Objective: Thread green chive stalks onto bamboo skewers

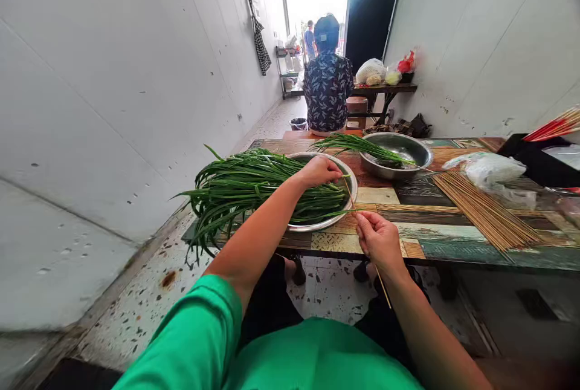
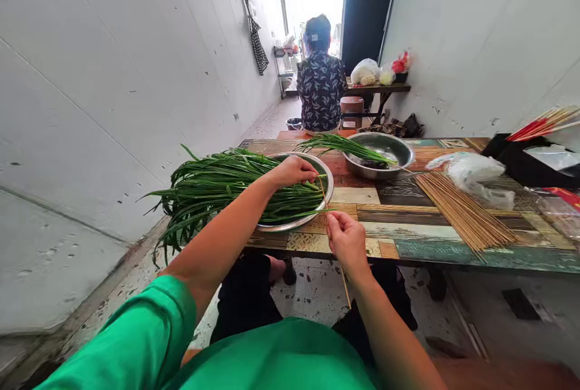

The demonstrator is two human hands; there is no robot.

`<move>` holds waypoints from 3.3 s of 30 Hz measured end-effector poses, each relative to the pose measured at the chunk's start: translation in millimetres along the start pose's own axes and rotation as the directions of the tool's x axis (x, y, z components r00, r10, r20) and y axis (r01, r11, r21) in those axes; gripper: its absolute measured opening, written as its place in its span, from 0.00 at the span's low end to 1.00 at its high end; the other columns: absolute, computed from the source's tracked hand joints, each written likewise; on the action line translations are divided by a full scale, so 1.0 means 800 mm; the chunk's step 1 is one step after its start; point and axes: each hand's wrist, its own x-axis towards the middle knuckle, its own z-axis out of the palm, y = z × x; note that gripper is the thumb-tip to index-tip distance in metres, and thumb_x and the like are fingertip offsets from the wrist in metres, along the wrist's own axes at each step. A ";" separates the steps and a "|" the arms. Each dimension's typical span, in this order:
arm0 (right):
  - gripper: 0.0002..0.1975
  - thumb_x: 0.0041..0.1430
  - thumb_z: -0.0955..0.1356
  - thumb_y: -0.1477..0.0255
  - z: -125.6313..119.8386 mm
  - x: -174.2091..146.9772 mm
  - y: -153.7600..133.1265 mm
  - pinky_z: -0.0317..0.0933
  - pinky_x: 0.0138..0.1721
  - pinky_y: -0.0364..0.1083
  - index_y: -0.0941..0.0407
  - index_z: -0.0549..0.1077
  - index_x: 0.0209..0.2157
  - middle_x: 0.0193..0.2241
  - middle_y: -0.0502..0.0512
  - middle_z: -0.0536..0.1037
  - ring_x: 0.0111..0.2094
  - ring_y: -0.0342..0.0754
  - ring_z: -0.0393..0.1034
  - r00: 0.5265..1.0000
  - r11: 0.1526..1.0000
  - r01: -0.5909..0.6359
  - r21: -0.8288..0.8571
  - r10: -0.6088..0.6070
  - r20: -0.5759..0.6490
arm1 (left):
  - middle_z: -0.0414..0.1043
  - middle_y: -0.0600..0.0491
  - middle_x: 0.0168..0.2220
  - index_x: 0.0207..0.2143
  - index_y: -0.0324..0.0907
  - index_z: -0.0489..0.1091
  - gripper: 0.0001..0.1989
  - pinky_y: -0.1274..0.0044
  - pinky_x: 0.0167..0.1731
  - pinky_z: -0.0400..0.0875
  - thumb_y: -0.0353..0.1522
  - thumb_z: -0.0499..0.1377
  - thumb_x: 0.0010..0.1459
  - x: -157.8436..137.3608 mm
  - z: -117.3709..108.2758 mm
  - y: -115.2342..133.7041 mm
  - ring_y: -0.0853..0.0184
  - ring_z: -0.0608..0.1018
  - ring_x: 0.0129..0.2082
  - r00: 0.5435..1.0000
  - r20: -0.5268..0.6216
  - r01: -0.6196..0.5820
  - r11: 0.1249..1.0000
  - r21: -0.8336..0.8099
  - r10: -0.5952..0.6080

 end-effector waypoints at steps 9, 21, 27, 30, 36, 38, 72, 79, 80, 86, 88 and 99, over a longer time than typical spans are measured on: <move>0.22 0.45 0.73 0.54 0.008 0.002 -0.001 0.39 0.08 0.38 0.59 0.72 0.31 0.13 0.41 0.62 0.09 0.34 0.48 0.999 0.999 -0.013 0.045 0.015 -0.044 | 0.74 0.55 0.19 0.24 0.36 0.78 0.09 0.83 0.22 0.61 0.29 0.60 0.52 0.005 0.005 -0.002 0.76 0.69 0.19 0.998 -0.044 -0.037 0.997 0.066 0.040; 0.21 0.46 0.73 0.56 0.013 0.007 -0.011 0.39 0.09 0.38 0.59 0.73 0.32 0.13 0.41 0.62 0.10 0.34 0.48 0.999 0.999 0.013 0.049 -0.011 -0.030 | 0.76 0.54 0.23 0.27 0.35 0.79 0.09 0.82 0.26 0.62 0.28 0.58 0.53 -0.002 -0.002 0.005 0.75 0.71 0.21 0.993 -0.015 -0.109 0.981 0.161 0.113; 0.20 0.46 0.72 0.55 0.014 0.009 -0.016 0.39 0.09 0.38 0.59 0.72 0.30 0.13 0.41 0.62 0.09 0.34 0.49 0.999 0.999 0.030 0.017 -0.029 -0.019 | 0.76 0.55 0.23 0.27 0.37 0.79 0.09 0.81 0.27 0.61 0.28 0.58 0.52 -0.004 -0.007 0.010 0.74 0.70 0.23 0.987 -0.035 -0.142 0.948 0.284 0.158; 0.19 0.48 0.72 0.56 0.015 0.008 -0.016 0.39 0.09 0.38 0.59 0.72 0.30 0.13 0.41 0.62 0.09 0.34 0.49 0.999 0.999 0.043 0.011 -0.043 -0.006 | 0.77 0.54 0.24 0.28 0.37 0.80 0.09 0.81 0.27 0.61 0.27 0.58 0.53 -0.004 -0.010 0.010 0.73 0.71 0.24 0.984 -0.044 -0.150 0.936 0.317 0.173; 0.19 0.48 0.72 0.57 0.016 0.020 -0.021 0.40 0.09 0.38 0.59 0.73 0.31 0.13 0.41 0.63 0.10 0.35 0.50 0.995 0.995 0.096 0.016 -0.096 -0.030 | 0.78 0.54 0.27 0.30 0.37 0.80 0.09 0.82 0.30 0.63 0.28 0.58 0.53 -0.017 -0.002 0.029 0.73 0.73 0.26 0.948 0.109 -0.319 0.911 0.261 0.300; 0.19 0.46 0.73 0.56 0.016 0.027 -0.023 0.41 0.09 0.38 0.59 0.73 0.31 0.13 0.41 0.62 0.10 0.35 0.50 0.994 0.994 0.102 0.043 -0.099 -0.046 | 0.78 0.53 0.29 0.31 0.37 0.80 0.09 0.82 0.32 0.64 0.28 0.58 0.53 -0.026 0.001 0.041 0.73 0.74 0.28 0.921 0.180 -0.382 0.890 0.250 0.345; 0.20 0.47 0.72 0.55 0.007 0.009 -0.005 0.38 0.09 0.37 0.59 0.72 0.30 0.13 0.41 0.63 0.09 0.34 0.48 0.999 0.998 0.021 0.063 -0.019 -0.029 | 0.70 0.57 0.20 0.32 0.35 0.78 0.09 0.82 0.23 0.60 0.31 0.61 0.52 0.019 0.006 -0.007 0.77 0.64 0.20 0.995 -0.093 0.034 0.999 0.025 -0.031; 0.21 0.44 0.73 0.54 0.008 0.014 -0.008 0.37 0.09 0.38 0.58 0.72 0.30 0.12 0.41 0.63 0.09 0.34 0.47 0.999 0.997 0.019 0.081 -0.016 -0.040 | 0.70 0.58 0.19 0.29 0.35 0.76 0.10 0.84 0.19 0.59 0.29 0.56 0.56 0.021 0.008 -0.004 0.78 0.65 0.16 0.994 -0.056 0.085 0.994 -0.076 -0.089; 0.21 0.45 0.73 0.54 0.008 0.014 -0.008 0.37 0.09 0.38 0.58 0.72 0.30 0.12 0.41 0.62 0.09 0.34 0.47 0.999 0.997 0.023 0.079 -0.020 -0.039 | 0.70 0.58 0.19 0.29 0.35 0.76 0.09 0.84 0.19 0.59 0.29 0.56 0.56 0.021 0.008 -0.003 0.78 0.66 0.16 0.994 -0.041 0.096 0.991 -0.093 -0.101; 0.21 0.46 0.72 0.54 0.007 0.015 -0.008 0.38 0.09 0.37 0.59 0.72 0.30 0.12 0.41 0.62 0.09 0.34 0.48 0.998 0.997 0.040 0.062 -0.037 -0.043 | 0.70 0.57 0.19 0.28 0.33 0.75 0.09 0.85 0.18 0.58 0.27 0.56 0.57 0.018 0.008 0.003 0.79 0.65 0.15 0.993 -0.001 0.117 0.977 -0.177 -0.119; 0.21 0.47 0.72 0.55 0.007 0.016 -0.008 0.38 0.09 0.37 0.59 0.72 0.31 0.13 0.41 0.62 0.09 0.34 0.48 0.998 0.998 0.040 0.058 -0.037 -0.040 | 0.70 0.56 0.19 0.28 0.33 0.74 0.09 0.85 0.18 0.58 0.26 0.56 0.57 0.016 0.008 0.004 0.80 0.65 0.15 0.993 0.019 0.120 0.972 -0.202 -0.119; 0.20 0.48 0.72 0.55 0.008 0.015 -0.009 0.39 0.09 0.38 0.59 0.73 0.31 0.14 0.41 0.63 0.09 0.34 0.49 0.998 0.997 0.049 0.057 -0.047 -0.040 | 0.70 0.56 0.18 0.27 0.32 0.74 0.10 0.85 0.18 0.59 0.26 0.55 0.58 0.013 0.007 0.009 0.80 0.65 0.15 0.993 0.038 0.119 0.961 -0.250 -0.113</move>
